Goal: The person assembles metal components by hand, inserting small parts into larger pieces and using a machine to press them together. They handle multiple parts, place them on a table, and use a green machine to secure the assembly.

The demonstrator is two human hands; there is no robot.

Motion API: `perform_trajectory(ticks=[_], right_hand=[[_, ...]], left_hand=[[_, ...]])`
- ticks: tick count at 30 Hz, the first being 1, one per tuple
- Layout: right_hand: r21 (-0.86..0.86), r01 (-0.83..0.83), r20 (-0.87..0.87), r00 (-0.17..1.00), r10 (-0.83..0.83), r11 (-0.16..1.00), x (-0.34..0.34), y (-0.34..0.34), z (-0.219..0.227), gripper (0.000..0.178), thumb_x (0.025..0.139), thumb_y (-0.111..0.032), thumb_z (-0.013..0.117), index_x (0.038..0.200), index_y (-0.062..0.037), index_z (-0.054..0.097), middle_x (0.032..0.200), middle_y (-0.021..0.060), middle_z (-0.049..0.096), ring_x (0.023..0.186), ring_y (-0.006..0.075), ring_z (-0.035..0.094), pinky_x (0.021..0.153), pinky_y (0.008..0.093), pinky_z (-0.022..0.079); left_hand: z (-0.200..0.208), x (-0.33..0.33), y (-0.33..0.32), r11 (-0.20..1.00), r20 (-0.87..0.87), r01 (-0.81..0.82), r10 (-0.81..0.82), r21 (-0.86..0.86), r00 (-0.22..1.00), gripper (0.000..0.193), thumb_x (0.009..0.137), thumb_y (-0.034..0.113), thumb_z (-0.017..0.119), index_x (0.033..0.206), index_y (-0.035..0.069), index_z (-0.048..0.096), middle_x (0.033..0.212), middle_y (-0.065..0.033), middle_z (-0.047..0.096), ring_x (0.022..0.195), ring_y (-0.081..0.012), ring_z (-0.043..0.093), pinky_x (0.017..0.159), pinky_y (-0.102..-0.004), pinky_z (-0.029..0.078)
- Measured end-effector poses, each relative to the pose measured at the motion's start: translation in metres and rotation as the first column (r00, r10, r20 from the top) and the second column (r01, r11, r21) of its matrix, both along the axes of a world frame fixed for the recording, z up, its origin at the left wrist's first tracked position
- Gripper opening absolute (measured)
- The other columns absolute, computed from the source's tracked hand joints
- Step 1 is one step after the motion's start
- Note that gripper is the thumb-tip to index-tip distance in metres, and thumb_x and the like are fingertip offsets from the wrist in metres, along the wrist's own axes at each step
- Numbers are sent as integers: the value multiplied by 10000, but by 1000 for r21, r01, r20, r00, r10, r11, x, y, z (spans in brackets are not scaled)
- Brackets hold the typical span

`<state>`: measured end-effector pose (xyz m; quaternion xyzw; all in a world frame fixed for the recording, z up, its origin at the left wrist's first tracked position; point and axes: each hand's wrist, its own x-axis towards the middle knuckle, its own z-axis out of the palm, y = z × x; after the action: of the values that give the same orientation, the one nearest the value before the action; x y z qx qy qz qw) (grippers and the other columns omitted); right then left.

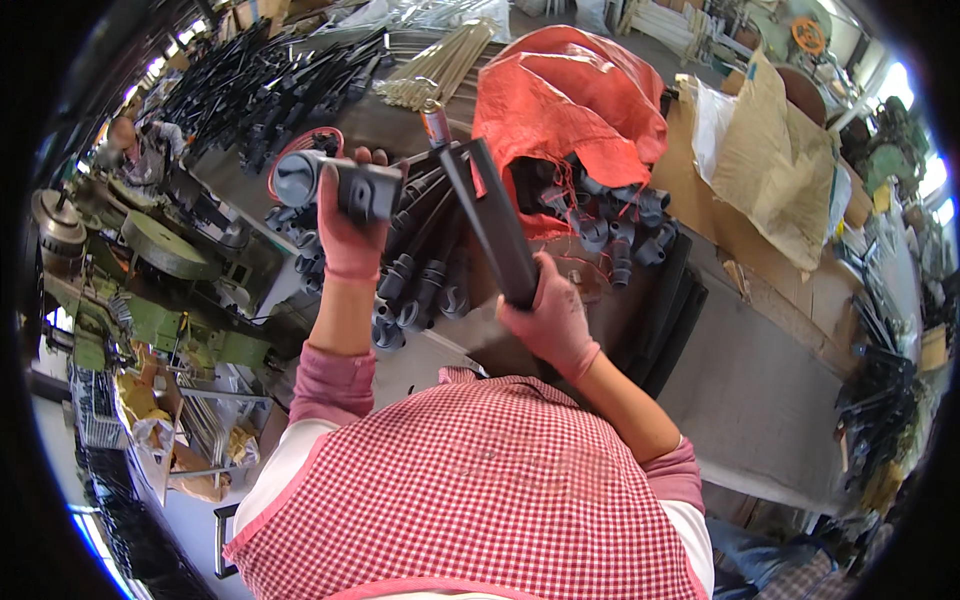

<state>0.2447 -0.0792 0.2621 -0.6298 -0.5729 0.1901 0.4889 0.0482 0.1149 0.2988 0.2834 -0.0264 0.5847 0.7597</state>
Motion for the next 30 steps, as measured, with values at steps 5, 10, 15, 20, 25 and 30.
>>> perform_trajectory(ticks=[5,10,15,20,25,30], right_hand=[[-157,5,124,992,15,988,-20,2,8,530,757,-238,725,1151,29,494,814,275,659,793,437,679,694,474,541],[-240,-65,225,967,120,969,-2,6,14,538,732,-224,725,1148,21,489,825,275,661,812,448,670,707,494,533],[-251,-165,215,951,222,954,8,8,19,521,719,-223,728,1118,24,503,854,279,660,854,446,665,739,483,530],[-494,-47,405,871,278,868,10,24,22,536,707,-257,757,1122,12,551,956,227,673,921,406,664,794,463,527],[203,-79,532,846,-42,976,27,39,-10,401,775,-184,728,1125,-32,605,1105,138,607,1026,341,593,914,443,483],[-47,239,264,939,-219,970,76,15,-86,299,787,-116,703,1056,-37,600,1064,172,609,1003,381,605,851,425,511]], left_hand=[[10,20,15,983,127,75,-54,-167,990,183,953,191,637,1100,84,624,1114,-124,671,1162,-339,598,1091,-651,393],[18,28,12,977,-8,177,-179,-115,984,181,936,115,631,1113,91,608,1093,-126,666,1113,-338,620,1047,-646,439],[21,22,6,941,-341,312,-337,-129,877,312,915,92,611,1218,48,553,1095,-175,655,1034,-345,653,985,-575,507],[-54,24,-44,910,-514,216,-383,-355,768,246,978,242,603,1138,55,612,1059,-83,680,984,-285,674,857,-377,558],[-160,-52,-16,576,-50,137,-297,-806,953,387,899,414,689,1074,77,619,990,-110,668,826,-286,680,657,-349,628],[-219,-112,140,714,-277,-419,315,-562,908,391,914,414,663,1069,56,633,988,-157,674,847,-335,680,788,-422,641]])
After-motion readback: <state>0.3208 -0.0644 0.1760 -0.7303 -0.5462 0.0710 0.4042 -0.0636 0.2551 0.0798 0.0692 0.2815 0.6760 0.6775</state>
